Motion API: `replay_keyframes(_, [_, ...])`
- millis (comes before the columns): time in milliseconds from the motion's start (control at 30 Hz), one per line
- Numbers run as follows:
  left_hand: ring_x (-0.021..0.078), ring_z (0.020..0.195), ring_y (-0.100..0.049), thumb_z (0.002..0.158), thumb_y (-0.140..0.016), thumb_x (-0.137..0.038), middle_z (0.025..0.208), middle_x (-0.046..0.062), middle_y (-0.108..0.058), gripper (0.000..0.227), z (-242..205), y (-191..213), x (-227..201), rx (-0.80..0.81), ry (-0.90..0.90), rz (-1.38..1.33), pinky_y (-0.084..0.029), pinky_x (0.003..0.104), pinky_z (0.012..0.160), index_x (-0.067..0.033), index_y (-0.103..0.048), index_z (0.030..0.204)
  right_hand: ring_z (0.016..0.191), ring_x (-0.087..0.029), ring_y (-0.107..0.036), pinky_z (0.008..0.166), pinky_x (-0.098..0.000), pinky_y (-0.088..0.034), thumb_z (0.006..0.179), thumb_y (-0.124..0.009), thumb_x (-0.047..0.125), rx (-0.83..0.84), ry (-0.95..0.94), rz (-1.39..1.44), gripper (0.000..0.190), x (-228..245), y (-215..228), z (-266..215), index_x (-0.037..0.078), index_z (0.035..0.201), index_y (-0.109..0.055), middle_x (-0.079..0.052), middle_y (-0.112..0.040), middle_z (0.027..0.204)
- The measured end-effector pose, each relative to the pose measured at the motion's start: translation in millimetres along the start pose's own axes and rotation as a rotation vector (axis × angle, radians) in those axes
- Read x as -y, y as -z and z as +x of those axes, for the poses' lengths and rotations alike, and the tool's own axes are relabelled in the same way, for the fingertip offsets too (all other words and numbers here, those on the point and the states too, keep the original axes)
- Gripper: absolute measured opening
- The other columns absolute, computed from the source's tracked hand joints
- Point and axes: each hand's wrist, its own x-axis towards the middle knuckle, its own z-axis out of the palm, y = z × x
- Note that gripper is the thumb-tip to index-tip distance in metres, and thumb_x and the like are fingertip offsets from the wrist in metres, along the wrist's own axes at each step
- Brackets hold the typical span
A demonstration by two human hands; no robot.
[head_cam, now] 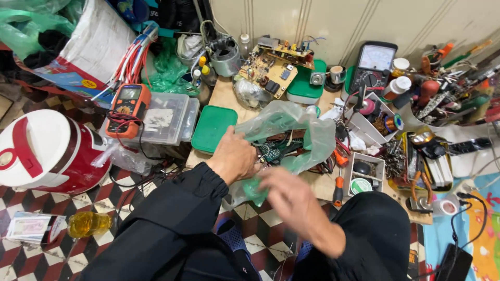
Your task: The person sits on the floor and sorts through a plastic bag filled with electronic components. They pick out various circuit boards, including a green one and a red one with a digital display, and place them on the cluttered workbench. The person also handles a small white power supply unit, turning it over in their hands.
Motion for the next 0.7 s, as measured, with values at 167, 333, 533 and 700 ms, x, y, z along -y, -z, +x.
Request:
replay_keyframes(167, [0.0288,0.124,-0.068,0.097,-0.066,-0.042,0.113,0.006,-0.086,0.034,-24,-8,-10,-0.229,0.159,0.03,-0.026,0.063,0.12,-0.0206,-0.087,0.113,0.104,-0.051,-0.079,0.092,-0.0681,-0.063,0.099,-0.057,0.016,0.485,-0.679,-0.472,0.045,-136,-23,38,0.016,0.144,-0.058,-0.02,-0.074,0.133])
replay_keyframes(333, [0.027,0.139,-0.062,0.106,-0.063,-0.022,0.126,0.007,-0.084,0.028,-86,25,-5,-0.164,0.276,0.061,0.0,0.075,0.132,-0.0191,-0.085,0.123,0.099,-0.035,-0.082,0.084,-0.0541,-0.065,0.089,-0.072,0.03,0.611,-0.532,-0.726,0.019,-233,-32,-80,0.019,0.102,-0.08,-0.011,-0.082,0.102])
replay_keyframes(533, [0.0333,0.116,-0.07,0.096,-0.067,-0.007,0.102,0.016,-0.082,0.022,-69,-32,-8,-0.701,0.2,-0.16,-0.026,0.071,0.128,-0.0041,-0.083,0.111,0.114,-0.044,-0.08,0.089,-0.0614,-0.064,0.096,-0.07,0.053,0.911,-0.857,-0.591,0.056,-164,4,-30,0.01,0.13,-0.08,-0.024,-0.081,0.121])
replay_keyframes(700, [0.0384,0.115,-0.063,0.097,-0.069,0.003,0.1,0.019,-0.072,0.013,-62,-7,-60,-0.958,-0.068,-0.122,-0.032,0.073,0.128,-0.0034,-0.076,0.104,0.128,-0.042,-0.074,0.109,-0.0601,-0.06,0.104,-0.072,0.031,1.042,-0.738,-0.465,0.073,-110,2,-10,0.028,0.171,-0.044,-0.019,-0.077,0.139])
